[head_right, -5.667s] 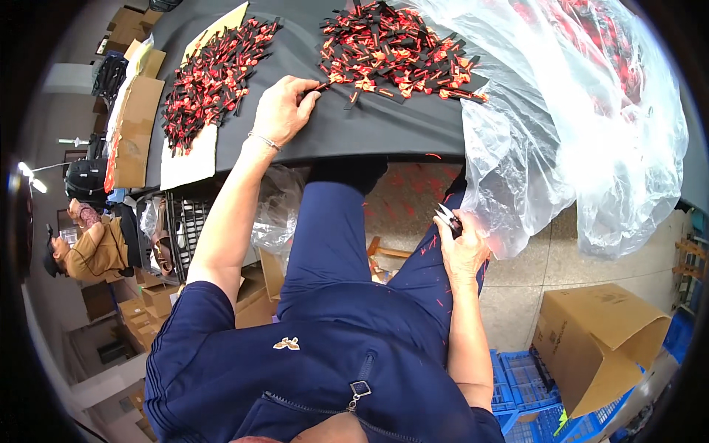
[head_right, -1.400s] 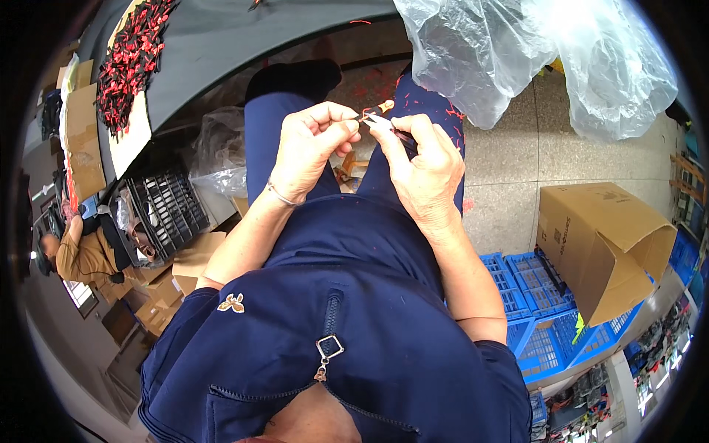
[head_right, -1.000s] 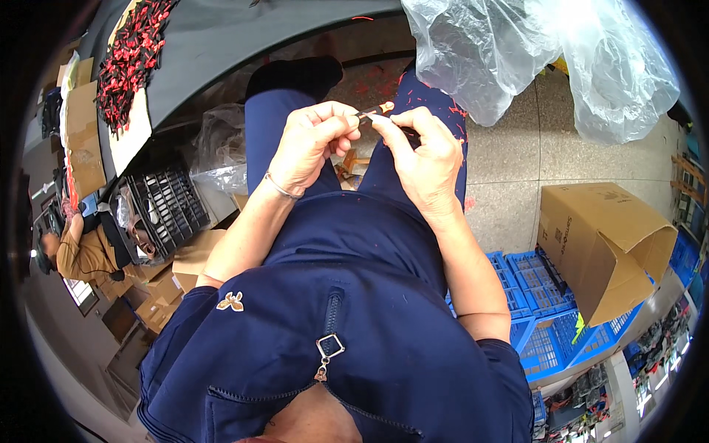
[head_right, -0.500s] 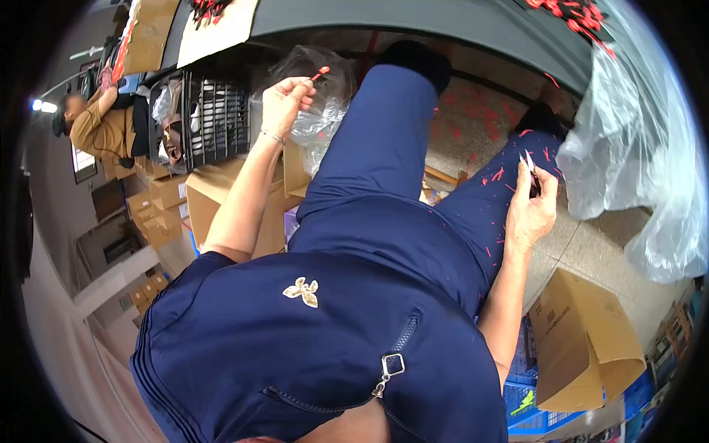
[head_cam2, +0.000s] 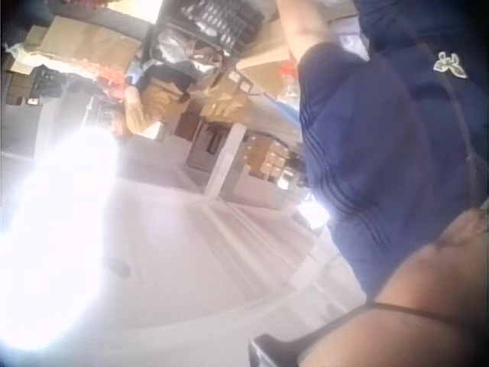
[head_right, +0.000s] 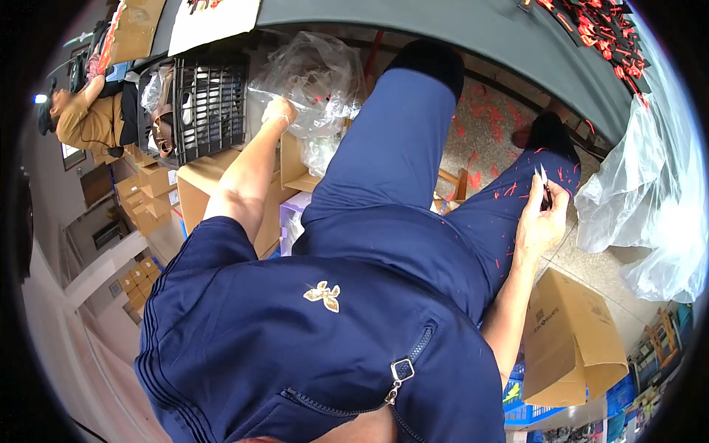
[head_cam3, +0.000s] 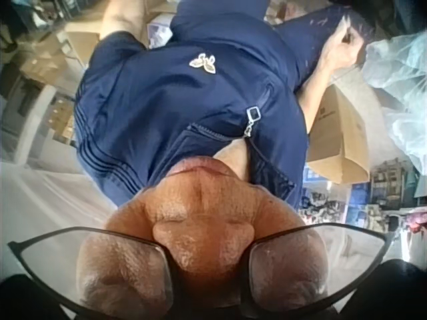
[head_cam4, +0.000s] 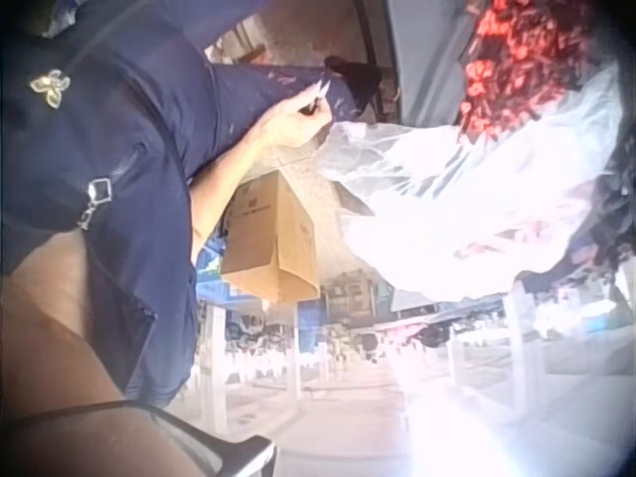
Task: The person assembles small red and black components using a small tool to press them together while working at a table.
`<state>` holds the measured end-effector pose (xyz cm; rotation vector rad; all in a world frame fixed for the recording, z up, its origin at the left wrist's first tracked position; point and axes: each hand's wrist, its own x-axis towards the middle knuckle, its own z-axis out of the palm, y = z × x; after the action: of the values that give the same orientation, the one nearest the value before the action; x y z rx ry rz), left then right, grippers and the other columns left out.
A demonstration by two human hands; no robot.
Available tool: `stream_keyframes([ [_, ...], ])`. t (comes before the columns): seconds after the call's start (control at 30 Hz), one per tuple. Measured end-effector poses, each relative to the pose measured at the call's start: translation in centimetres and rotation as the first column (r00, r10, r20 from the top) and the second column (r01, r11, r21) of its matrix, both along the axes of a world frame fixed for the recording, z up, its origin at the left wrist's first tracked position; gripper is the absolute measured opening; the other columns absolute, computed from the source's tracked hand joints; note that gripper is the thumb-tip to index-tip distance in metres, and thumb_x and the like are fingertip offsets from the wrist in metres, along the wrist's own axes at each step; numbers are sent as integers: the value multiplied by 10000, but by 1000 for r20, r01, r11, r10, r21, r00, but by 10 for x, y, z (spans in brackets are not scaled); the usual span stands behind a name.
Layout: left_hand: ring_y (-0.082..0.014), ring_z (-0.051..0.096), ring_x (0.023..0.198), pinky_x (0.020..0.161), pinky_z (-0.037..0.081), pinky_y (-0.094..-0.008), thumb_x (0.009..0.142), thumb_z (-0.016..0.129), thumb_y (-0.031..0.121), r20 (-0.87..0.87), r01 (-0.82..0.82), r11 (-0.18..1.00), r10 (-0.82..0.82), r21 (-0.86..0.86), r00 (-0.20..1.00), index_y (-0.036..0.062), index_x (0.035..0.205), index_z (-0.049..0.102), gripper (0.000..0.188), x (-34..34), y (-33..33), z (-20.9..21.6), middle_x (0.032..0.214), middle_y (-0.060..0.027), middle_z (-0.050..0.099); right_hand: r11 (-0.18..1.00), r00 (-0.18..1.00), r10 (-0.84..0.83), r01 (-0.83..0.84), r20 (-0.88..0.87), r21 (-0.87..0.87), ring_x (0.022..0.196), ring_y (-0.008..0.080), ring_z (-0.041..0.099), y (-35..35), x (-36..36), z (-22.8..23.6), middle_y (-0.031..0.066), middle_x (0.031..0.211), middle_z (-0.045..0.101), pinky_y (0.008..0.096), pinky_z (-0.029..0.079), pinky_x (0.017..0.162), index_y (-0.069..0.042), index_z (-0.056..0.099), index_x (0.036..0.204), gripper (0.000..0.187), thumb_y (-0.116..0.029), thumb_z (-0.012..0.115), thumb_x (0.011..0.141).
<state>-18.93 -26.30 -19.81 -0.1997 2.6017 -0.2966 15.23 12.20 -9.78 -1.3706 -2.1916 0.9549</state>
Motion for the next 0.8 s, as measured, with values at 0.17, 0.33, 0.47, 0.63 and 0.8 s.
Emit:
stream_keyframes([
  [0.17,-349,611,1022,885,490,-386,798,573,198,21,5,995,-7,98,1000,27,996,666,277,10,-9,24,1054,-224,636,999,994,-20,23,-110,32,701,88,545,3,-1,1,12,774,621,242,454,679,-40,634,907,242,-267,694,848],
  [0.33,-272,663,780,748,518,-357,737,636,188,200,223,908,-307,354,930,40,789,704,170,16,34,87,831,-160,685,1000,1000,0,0,-30,-2,717,125,595,6,5,-10,30,813,639,266,486,680,-65,644,946,291,-249,771,760],
  [0.47,-94,583,717,693,474,-255,848,662,176,425,-84,572,-496,816,757,-5,834,671,181,36,125,187,748,-30,656,1000,991,1,2,-137,26,759,179,637,4,7,-13,84,862,663,294,509,724,-68,639,984,399,-218,830,668],
  [0.63,-74,546,708,682,462,-236,872,634,168,95,-22,132,-573,991,814,-11,830,631,184,59,241,258,775,-24,620,991,999,-7,12,-38,132,749,196,650,6,10,0,71,837,670,311,513,687,-78,639,940,342,-205,817,677],
  [0.8,-53,528,600,592,469,-211,775,740,218,-542,629,119,-401,768,739,19,922,647,264,63,328,236,749,-8,606,986,998,0,10,-59,168,688,209,630,8,10,3,66,779,658,325,501,640,-71,643,880,295,-210,809,679],
])
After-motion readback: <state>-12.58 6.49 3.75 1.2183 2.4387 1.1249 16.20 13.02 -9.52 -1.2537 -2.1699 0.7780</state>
